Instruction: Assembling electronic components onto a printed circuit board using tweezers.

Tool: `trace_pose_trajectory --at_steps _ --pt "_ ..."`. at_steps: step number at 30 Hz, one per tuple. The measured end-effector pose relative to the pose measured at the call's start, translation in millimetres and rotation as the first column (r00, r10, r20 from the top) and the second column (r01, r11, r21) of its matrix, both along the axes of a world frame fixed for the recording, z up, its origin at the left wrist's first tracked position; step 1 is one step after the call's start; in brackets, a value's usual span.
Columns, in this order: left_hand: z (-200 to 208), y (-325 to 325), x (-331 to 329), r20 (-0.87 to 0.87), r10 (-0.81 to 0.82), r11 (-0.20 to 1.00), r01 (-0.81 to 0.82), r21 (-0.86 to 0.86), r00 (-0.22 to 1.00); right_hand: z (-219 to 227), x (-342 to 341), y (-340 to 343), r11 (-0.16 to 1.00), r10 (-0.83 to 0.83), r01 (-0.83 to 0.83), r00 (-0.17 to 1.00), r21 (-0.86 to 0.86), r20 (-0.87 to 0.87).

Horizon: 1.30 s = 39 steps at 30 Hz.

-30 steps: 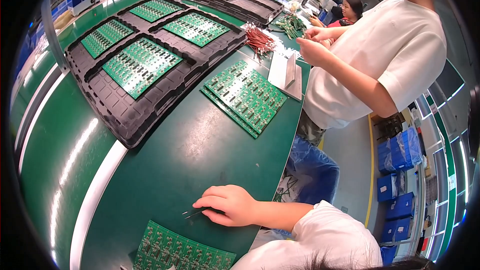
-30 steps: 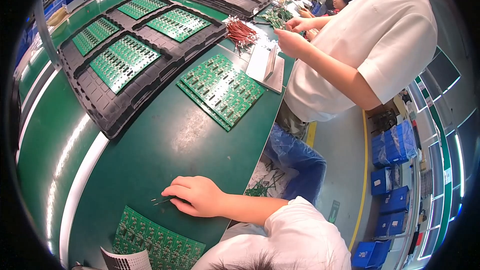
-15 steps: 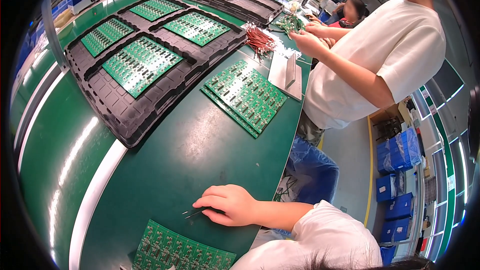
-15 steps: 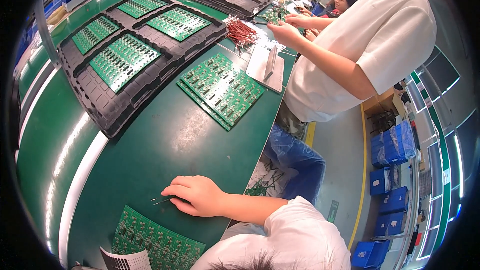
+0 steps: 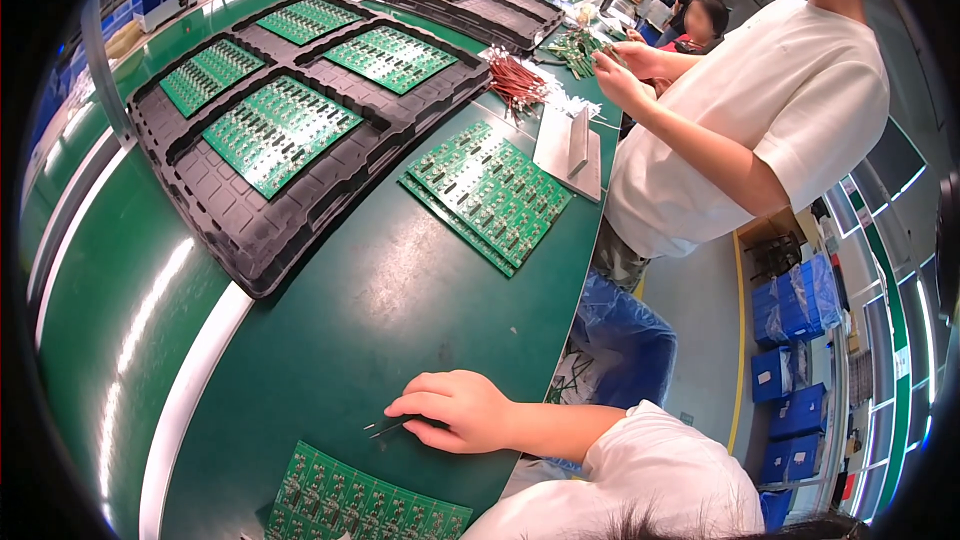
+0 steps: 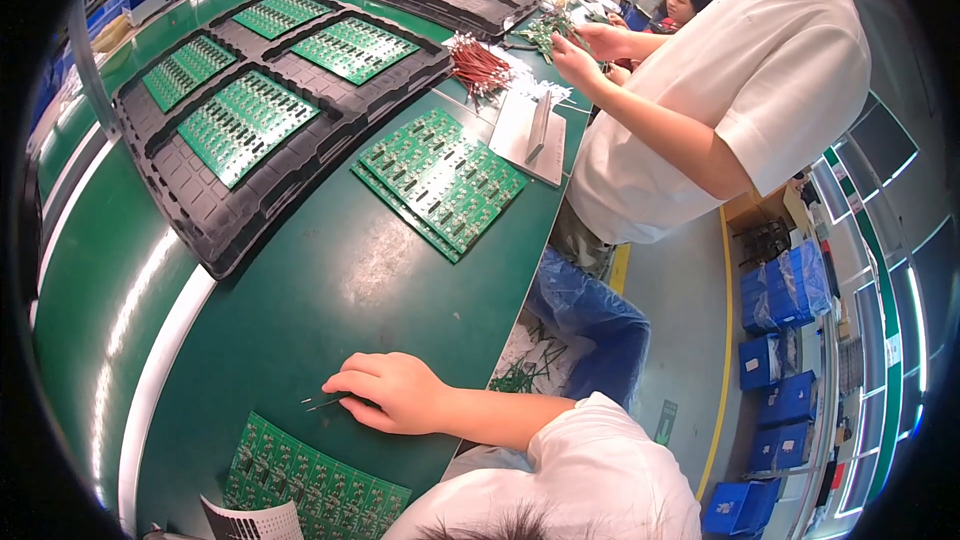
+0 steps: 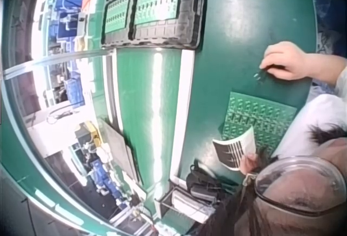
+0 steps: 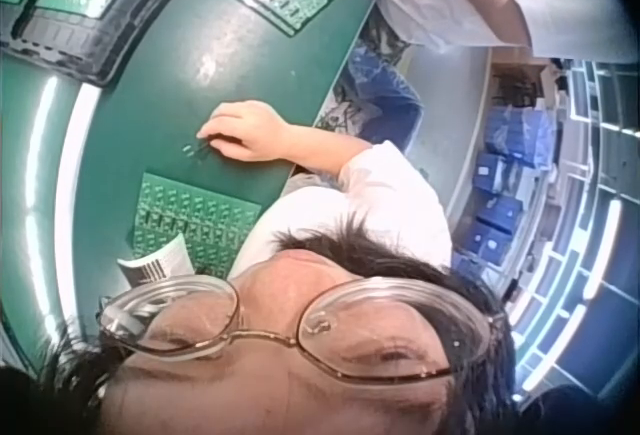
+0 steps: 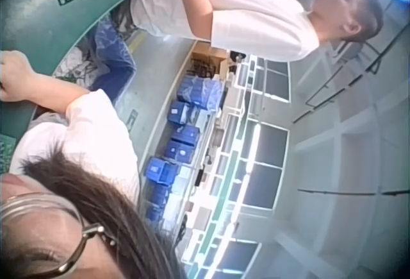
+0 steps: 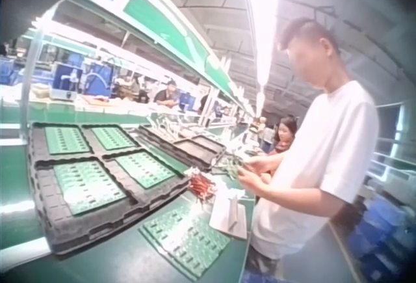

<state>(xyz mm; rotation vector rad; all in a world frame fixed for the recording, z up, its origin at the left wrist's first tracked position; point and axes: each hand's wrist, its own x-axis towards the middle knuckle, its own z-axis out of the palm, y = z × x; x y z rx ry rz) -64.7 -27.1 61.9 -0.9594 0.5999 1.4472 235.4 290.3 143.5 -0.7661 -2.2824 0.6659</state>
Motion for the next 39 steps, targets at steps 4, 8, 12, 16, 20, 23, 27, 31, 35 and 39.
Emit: trace_pose_trajectory --at_steps 4,8,12,16,20,23,27,31,35,39 --pt "1.3 2.9 2.0 -0.053 -0.009 1.0 0.01 0.011 0.999 1.6 0.7 -1.0 1.0 -0.004 0.004 1.0 0.008 0.003" --pt "0.8 6.6 3.8 -0.101 -0.018 1.0 0.019 0.016 0.995 0.0 0.6 0.2 1.0 0.0 0.0 1.0 0.001 -0.007" --pt "0.0 9.6 5.8 -0.147 -0.025 0.999 0.029 0.022 0.989 1.1 0.1 0.0 1.0 -0.003 0.003 1.0 0.005 -0.012" --pt "-0.7 12.7 8.6 -0.194 -0.031 0.999 0.037 0.028 0.981 -0.4 -0.1 0.3 1.0 0.0 0.0 1.0 0.005 -0.02" --pt "-0.8 14.7 11.2 -0.24 -0.037 0.999 0.045 0.03 0.97 0.0 0.0 0.1 1.0 -0.001 0.001 1.0 -0.001 -0.015" --pt "-1.4 16.8 13.4 -0.273 -0.042 0.998 0.053 0.032 0.961 -0.6 0.5 0.6 1.0 -0.002 0.002 1.0 0.009 -0.019" --pt "-4.2 21.7 16.9 -0.311 -0.054 0.997 0.07 0.039 0.949 0.6 0.8 0.3 1.0 -0.002 0.002 1.0 0.0 -0.009" --pt "-9.6 31.2 22.1 -0.343 -0.066 0.994 0.091 0.057 0.937 3.4 -1.8 -2.0 0.999 -0.016 0.016 1.0 -0.03 0.011" --pt "-12.5 37.3 24.3 -0.383 -0.07 0.992 0.105 0.071 0.921 1.2 -1.2 -1.8 1.0 -0.014 0.015 1.0 -0.026 0.012" --pt "-13.4 38.6 26.6 -0.427 -0.068 0.991 0.11 0.074 0.902 1.6 -0.9 -2.1 1.0 -0.014 0.015 1.0 -0.025 0.018"
